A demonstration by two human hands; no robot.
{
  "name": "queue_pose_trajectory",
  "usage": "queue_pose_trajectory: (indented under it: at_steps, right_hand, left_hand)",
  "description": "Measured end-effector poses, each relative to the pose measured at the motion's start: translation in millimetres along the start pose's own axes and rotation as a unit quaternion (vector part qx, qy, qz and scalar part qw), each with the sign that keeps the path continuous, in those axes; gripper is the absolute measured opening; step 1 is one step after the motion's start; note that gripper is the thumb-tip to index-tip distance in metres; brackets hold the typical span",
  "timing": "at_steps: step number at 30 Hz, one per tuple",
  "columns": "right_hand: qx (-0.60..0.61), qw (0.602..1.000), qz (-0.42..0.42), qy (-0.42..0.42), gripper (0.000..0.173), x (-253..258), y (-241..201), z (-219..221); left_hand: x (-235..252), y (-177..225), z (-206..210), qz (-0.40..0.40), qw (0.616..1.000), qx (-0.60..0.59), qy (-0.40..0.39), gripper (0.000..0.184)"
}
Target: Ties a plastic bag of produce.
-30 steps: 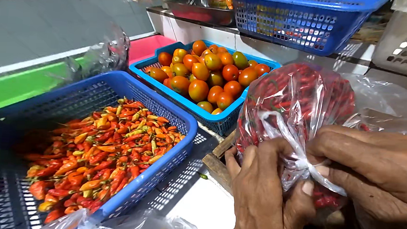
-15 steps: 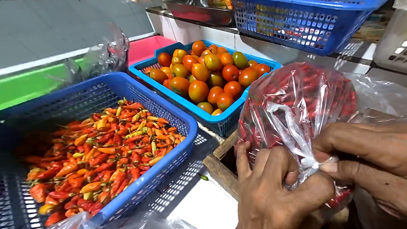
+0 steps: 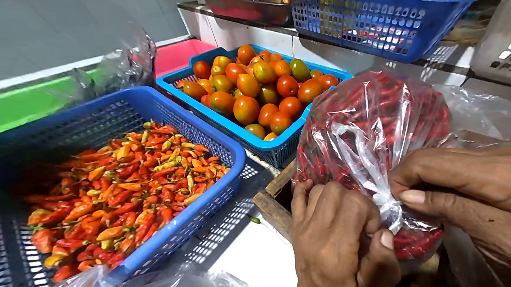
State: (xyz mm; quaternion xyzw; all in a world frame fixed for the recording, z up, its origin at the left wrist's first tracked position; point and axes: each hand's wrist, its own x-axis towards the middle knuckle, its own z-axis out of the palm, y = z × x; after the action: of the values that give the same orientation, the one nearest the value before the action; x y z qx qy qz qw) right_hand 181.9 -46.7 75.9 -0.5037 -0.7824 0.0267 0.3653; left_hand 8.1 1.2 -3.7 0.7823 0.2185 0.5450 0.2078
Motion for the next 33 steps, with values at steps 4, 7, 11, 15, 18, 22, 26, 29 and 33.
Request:
queue_pose_trajectory:
  at_steps: [4,7,11,15,18,22,26,29,33]
  right_hand:
    - [0.009,1.0,0.006,0.012,0.018,-2,-1,1]
    - [0.016,1.0,0.012,0.006,0.018,-2,-2,1]
    - [0.01,1.0,0.0,-0.001,0.016,-2,-2,2]
    - [-0.004,1.0,-0.006,0.004,0.016,-4,-2,6]
    - [-0.001,1.0,-0.012,0.011,0.017,-4,-2,6]
    - [-0.017,1.0,-0.016,0.01,0.019,-4,-3,7]
    - [-0.058,0.998,-0.034,-0.006,0.022,-5,-2,9]
    - [-0.052,0.998,-0.031,-0.004,0.024,-6,-3,9]
    - [-0.012,1.0,-0.004,0.001,0.023,-5,0,3]
  left_hand:
    - [1,1,-2,-0.045,0.998,-0.033,0.014,0.039]
    - [3,1,-4,-0.067,0.997,-0.025,-0.005,0.042]
    - [3,2,-6,-0.064,0.997,0.008,-0.035,0.04]
    - [3,2,-6,-0.062,0.997,0.0,-0.038,0.038]
    - [4,4,-7,-0.082,0.995,0.003,-0.059,0.056]
    - [5,12,-2,-0.076,0.985,0.13,-0.08,0.042]
    - [2,12,4,-0.064,0.982,0.171,-0.041,0.02]
    - [0,9,4,-0.044,0.987,0.153,-0.023,0.025]
    - [1,8,2,-0.043,0.99,0.127,-0.029,0.018]
